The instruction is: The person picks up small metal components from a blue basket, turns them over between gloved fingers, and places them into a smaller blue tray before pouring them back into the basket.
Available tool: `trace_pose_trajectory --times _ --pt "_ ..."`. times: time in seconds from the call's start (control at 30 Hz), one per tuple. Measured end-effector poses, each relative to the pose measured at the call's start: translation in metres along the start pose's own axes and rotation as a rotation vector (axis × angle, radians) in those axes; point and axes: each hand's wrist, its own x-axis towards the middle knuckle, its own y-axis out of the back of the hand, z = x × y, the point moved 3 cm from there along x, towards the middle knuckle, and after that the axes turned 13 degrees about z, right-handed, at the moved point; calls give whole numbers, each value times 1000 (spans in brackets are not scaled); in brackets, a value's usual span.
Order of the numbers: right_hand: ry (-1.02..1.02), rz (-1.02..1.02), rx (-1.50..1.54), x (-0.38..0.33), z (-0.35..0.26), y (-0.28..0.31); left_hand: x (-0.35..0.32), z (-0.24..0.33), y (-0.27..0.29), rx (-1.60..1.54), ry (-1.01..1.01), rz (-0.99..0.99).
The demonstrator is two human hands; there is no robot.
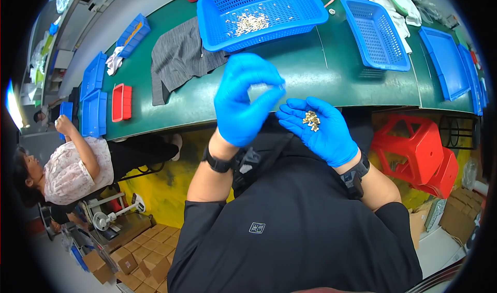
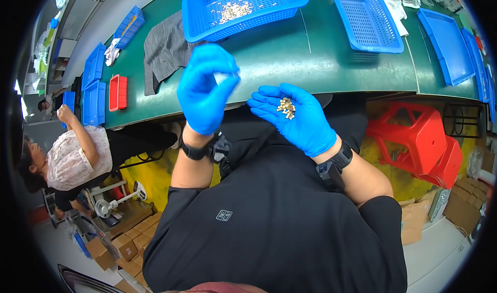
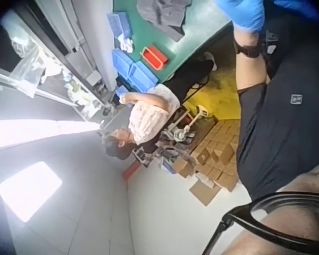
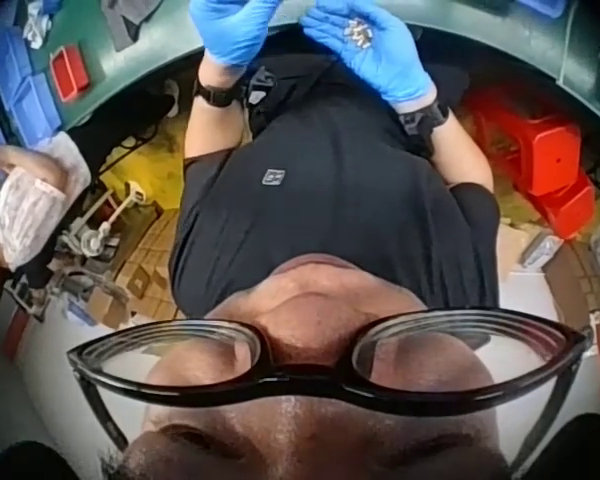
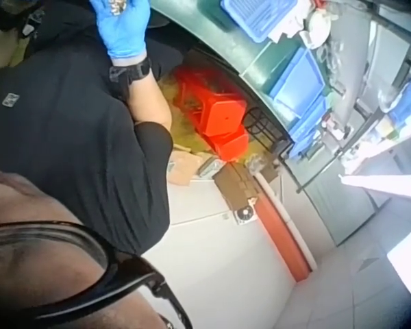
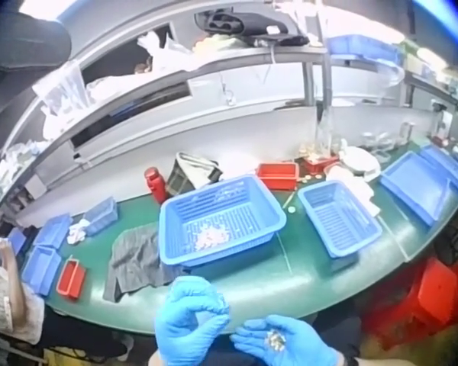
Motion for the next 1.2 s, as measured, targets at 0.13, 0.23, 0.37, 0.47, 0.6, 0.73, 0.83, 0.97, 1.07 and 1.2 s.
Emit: trace_pose_trajectory --times 0.13,0.23,0.37,0.47,0.6,0.73,0.83,0.97,1.07,1.2 --pt "-4 -2 37 -2 5 1 53 -33 2 313 -1 266" --pt "16 -45 50 1 5 -5 56 -30 -6 437 -107 115" --pt "115 48 44 -3 -1 -12 15 -6 -28 489 -184 -355" --pt "257 -29 -127 0 -7 -4 -17 14 -36 576 -137 -447" --pt "100 -252 44 3 -6 -2 -38 9 -48 589 -139 -469" --pt "148 -126 -26 -4 -6 -5 -48 7 -49 586 -157 -432" --pt "133 -195 22 -1 -6 6 -48 7 -49 570 -145 -410" --pt "145 -195 20 -6 -5 3 -47 9 -48 581 -129 -413" --pt "187 -100 -29 -12 -2 -7 -49 12 -50 673 -167 -463" --pt "319 73 -211 -10 0 -3 -57 9 -49 727 -221 -386"
